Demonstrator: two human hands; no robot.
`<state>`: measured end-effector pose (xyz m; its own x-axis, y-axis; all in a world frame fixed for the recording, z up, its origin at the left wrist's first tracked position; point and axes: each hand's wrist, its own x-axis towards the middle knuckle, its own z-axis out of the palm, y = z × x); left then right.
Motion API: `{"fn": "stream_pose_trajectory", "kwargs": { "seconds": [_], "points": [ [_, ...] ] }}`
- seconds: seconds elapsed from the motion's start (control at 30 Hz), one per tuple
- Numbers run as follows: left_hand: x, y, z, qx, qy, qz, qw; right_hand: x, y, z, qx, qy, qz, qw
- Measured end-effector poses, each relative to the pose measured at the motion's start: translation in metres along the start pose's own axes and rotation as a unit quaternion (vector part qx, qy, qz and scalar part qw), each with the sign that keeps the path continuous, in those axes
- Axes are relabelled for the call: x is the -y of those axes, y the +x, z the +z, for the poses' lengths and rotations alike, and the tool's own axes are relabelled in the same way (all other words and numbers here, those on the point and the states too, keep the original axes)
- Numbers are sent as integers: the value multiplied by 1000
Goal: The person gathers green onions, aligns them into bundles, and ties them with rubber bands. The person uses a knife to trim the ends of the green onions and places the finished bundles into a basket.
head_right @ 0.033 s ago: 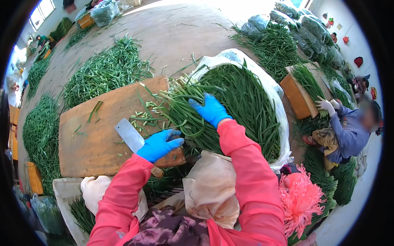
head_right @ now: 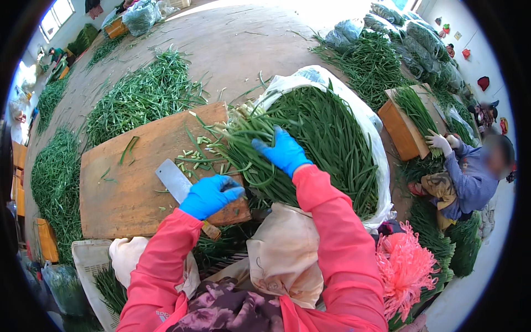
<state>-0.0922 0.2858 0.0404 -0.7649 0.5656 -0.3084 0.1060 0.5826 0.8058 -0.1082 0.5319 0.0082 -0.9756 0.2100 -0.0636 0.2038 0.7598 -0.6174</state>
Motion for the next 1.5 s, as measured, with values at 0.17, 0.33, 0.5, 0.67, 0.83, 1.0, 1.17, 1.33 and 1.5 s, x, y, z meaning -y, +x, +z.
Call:
{"fn": "stream_pose_trajectory", "kwargs": {
  "seconds": [0.17, 0.33, 0.5, 0.67, 0.83, 1.0, 1.17, 1.33, 1.5],
  "points": [
    [-77, 13, -32, -262, 223, 297, 891, 23, -36, -2, -17, -131, -41, 990],
    [-83, 99, -18, -260, 372, 427, 782, 35, -37, 0, 70, -103, -19, 992],
    [-61, 88, -21, -224, 182, 371, 883, 13, -59, 8, 19, -236, -12, 972],
    [-12, 44, -40, -288, 65, 326, 898, 7, -48, 11, 7, -203, 82, 976],
    [7, 8, -35, -335, -67, 267, 901, 0, -26, -4, 47, -33, 174, 983],
    [24, -2, -9, -245, -354, 168, 887, -106, -9, -24, -44, 283, -16, 958],
    [22, 0, 4, -172, -449, 104, 871, -136, -49, -51, -2, 478, 198, 856],
    [-8, 21, 23, -60, -485, 81, 869, -114, -55, -47, -30, 490, 165, 856],
    [-29, 98, 60, 59, -666, -58, 742, -119, -54, -48, -4, 472, 156, 868]
  ]
}}
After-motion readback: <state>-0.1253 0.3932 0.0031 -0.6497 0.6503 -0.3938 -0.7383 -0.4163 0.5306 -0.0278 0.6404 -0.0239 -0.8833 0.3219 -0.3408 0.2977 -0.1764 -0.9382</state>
